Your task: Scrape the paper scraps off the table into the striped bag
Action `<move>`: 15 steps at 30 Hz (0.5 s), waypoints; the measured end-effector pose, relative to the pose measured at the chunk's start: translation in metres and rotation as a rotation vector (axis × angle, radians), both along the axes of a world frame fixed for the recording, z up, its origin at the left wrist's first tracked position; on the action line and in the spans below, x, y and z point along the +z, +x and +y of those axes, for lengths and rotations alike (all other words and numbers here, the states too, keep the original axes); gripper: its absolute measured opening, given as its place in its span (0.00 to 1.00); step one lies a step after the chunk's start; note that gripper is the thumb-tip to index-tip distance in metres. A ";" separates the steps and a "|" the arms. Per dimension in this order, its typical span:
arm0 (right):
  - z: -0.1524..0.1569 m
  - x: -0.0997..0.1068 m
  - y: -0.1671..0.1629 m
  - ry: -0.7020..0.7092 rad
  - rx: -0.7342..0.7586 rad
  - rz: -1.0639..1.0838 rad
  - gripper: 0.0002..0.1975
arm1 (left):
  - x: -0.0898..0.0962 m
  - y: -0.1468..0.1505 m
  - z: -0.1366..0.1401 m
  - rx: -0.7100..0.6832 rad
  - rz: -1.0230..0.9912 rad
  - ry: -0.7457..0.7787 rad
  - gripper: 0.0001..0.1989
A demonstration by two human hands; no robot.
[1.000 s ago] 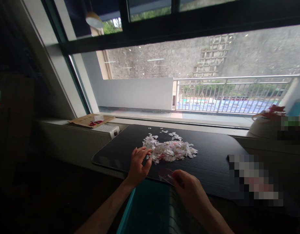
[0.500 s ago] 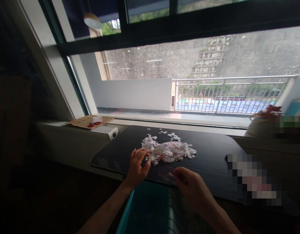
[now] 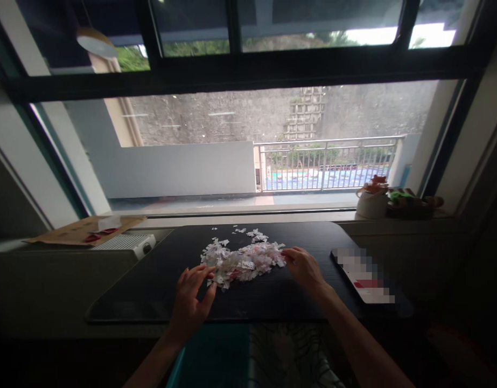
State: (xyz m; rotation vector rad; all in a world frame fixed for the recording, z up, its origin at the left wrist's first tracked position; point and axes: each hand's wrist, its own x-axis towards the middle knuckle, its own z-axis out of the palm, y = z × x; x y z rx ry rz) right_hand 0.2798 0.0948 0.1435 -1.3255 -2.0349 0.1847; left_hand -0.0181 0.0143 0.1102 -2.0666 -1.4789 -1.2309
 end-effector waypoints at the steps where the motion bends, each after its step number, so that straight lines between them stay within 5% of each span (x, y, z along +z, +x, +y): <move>1: -0.003 -0.002 0.001 -0.003 0.012 0.002 0.17 | 0.000 0.000 0.000 0.000 0.004 0.004 0.14; 8: -0.042 0.001 0.021 -0.007 0.062 0.005 0.15 | 0.002 0.000 0.001 -0.011 0.018 0.004 0.14; 15: -0.043 -0.003 0.011 -0.050 0.118 0.046 0.14 | -0.001 -0.003 0.000 -0.002 0.017 0.003 0.14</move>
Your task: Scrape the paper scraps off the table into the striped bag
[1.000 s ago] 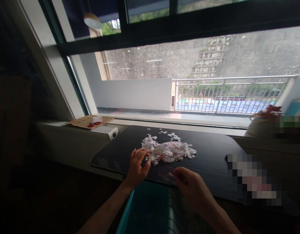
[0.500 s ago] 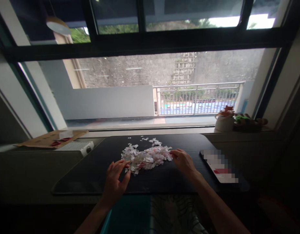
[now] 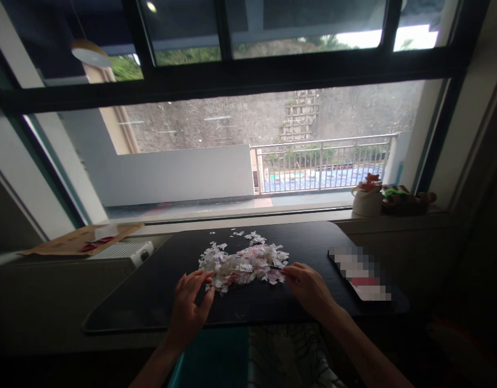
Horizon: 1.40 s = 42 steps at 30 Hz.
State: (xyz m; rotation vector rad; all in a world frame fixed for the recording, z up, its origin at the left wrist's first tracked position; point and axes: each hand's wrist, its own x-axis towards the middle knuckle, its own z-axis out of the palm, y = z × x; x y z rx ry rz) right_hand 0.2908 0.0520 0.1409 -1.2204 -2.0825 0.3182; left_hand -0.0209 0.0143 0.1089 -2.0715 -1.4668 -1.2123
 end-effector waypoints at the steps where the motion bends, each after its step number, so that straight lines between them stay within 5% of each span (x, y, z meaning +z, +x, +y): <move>1: -0.001 -0.001 0.001 -0.010 0.015 0.004 0.14 | 0.000 0.000 0.000 0.000 0.000 -0.003 0.14; 11: -0.015 -0.008 0.035 0.016 -0.090 0.014 0.13 | 0.001 0.001 0.002 0.000 0.002 0.011 0.14; 27: -0.036 0.002 0.035 -0.070 -0.095 0.063 0.11 | 0.004 0.001 -0.001 -0.014 0.006 0.000 0.14; 42: -0.039 -0.012 0.040 -0.206 -0.120 0.130 0.11 | 0.004 0.001 0.001 -0.002 0.011 0.012 0.13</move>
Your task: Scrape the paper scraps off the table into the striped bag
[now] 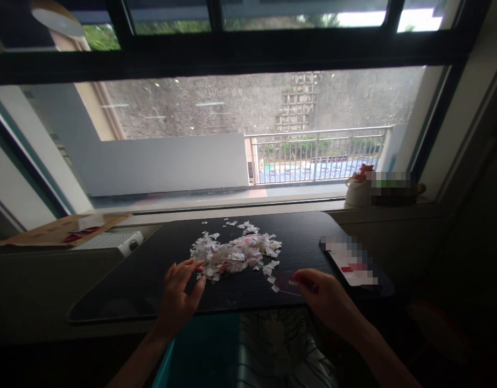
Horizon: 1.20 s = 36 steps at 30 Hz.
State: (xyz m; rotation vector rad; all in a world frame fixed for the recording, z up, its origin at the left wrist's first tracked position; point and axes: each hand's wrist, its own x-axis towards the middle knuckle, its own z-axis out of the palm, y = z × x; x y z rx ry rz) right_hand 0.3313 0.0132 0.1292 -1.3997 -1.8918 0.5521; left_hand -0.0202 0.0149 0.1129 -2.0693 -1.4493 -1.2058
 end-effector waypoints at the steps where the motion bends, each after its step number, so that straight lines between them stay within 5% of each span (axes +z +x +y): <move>1: 0.000 0.000 0.000 -0.008 0.002 0.003 0.11 | 0.000 0.000 0.000 -0.001 0.001 -0.004 0.13; 22: -0.015 0.012 -0.001 -0.180 0.089 0.128 0.12 | 0.001 0.002 -0.001 0.014 -0.009 -0.025 0.13; 30: 0.022 0.009 -0.006 -0.037 -0.034 0.128 0.14 | 0.002 0.002 -0.002 0.013 -0.006 -0.023 0.13; 36: 0.026 0.007 -0.006 -0.139 0.077 0.172 0.12 | 0.003 0.003 -0.002 0.012 -0.012 -0.028 0.13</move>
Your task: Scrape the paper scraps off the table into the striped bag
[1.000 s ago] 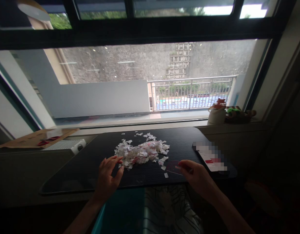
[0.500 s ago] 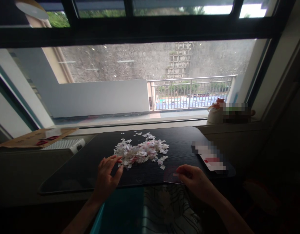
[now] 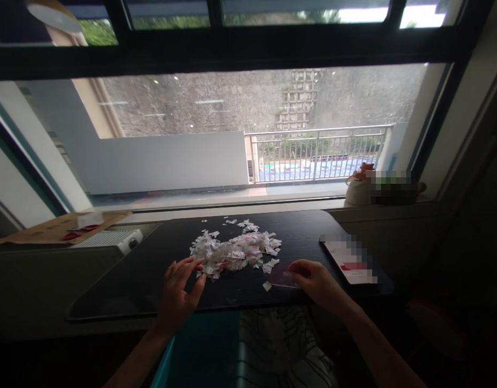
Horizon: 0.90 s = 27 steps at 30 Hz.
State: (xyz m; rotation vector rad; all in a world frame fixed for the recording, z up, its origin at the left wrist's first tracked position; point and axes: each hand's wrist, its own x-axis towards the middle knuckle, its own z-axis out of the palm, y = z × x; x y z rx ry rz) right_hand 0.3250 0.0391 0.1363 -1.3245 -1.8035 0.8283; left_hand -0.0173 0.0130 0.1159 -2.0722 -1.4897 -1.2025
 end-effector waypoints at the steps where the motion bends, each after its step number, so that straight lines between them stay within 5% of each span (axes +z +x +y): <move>1: -0.001 0.001 0.000 -0.017 0.022 0.006 0.12 | 0.000 0.000 0.000 0.001 -0.001 -0.004 0.13; 13: -0.014 0.009 -0.009 -0.092 0.129 0.030 0.10 | -0.001 0.000 0.000 -0.010 0.004 0.005 0.13; 27: -0.035 0.011 0.001 -0.033 0.040 0.001 0.10 | 0.001 0.009 -0.014 -0.051 -0.082 0.045 0.12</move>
